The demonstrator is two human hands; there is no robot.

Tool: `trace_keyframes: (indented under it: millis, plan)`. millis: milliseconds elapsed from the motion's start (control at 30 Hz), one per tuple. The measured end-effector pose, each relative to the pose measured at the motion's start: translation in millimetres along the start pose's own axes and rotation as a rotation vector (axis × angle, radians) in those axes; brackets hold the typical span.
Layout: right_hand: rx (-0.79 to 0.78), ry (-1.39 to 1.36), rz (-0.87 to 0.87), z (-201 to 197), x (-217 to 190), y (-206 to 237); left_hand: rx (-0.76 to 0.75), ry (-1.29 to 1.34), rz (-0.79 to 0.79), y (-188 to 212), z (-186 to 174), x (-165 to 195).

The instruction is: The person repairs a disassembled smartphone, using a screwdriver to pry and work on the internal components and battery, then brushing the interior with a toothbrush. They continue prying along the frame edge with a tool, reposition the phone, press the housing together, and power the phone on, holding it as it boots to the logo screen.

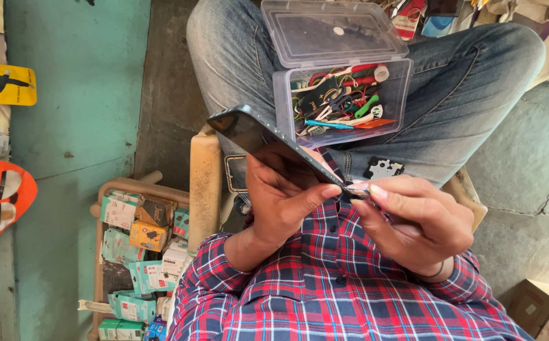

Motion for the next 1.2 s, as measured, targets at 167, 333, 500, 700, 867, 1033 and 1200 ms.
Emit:
trace_keyframes:
  millis: [167, 333, 500, 700, 867, 1033, 1200]
  plan:
    - [0.003, -0.064, 0.037, -2.6, -1.3, -2.1, 0.025, 0.062, 0.031, 0.4, 1.1, 0.6]
    - [-0.007, -0.062, -0.036, -2.3, -2.8, -3.8, -0.075, 0.189, 0.067, 0.9, 3.5, -3.8]
    - [0.087, -0.120, -0.042, -4.0, -2.1, 3.2, -0.095, 0.265, 0.098, 0.2, 3.8, -4.2]
    - [0.199, -0.243, 0.081, -8.6, 1.5, 13.7, -0.127, 0.453, 0.228, -8.9, 7.8, 0.8]
    - [0.276, -0.375, 0.155, -13.6, 6.8, 18.3, -0.089, 0.191, 0.438, -12.1, -2.5, 11.1]
    - [0.292, -0.559, 0.266, -15.4, 13.0, 26.1, -0.208, 0.263, 0.747, -27.0, -2.8, 43.1]
    - [0.286, -0.726, 0.361, -15.4, 19.6, 29.3, -0.342, -0.289, 0.980, -24.9, -14.8, 75.4]
Point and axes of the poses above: each hand's wrist, its own y-axis away from the middle knuckle, its own z-axis out of the palm, x = y × z, the point moved 3 cm from there along -y, towards the middle knuckle, and after that the axes turned 14 degrees about -y, right-handed, at the moved point
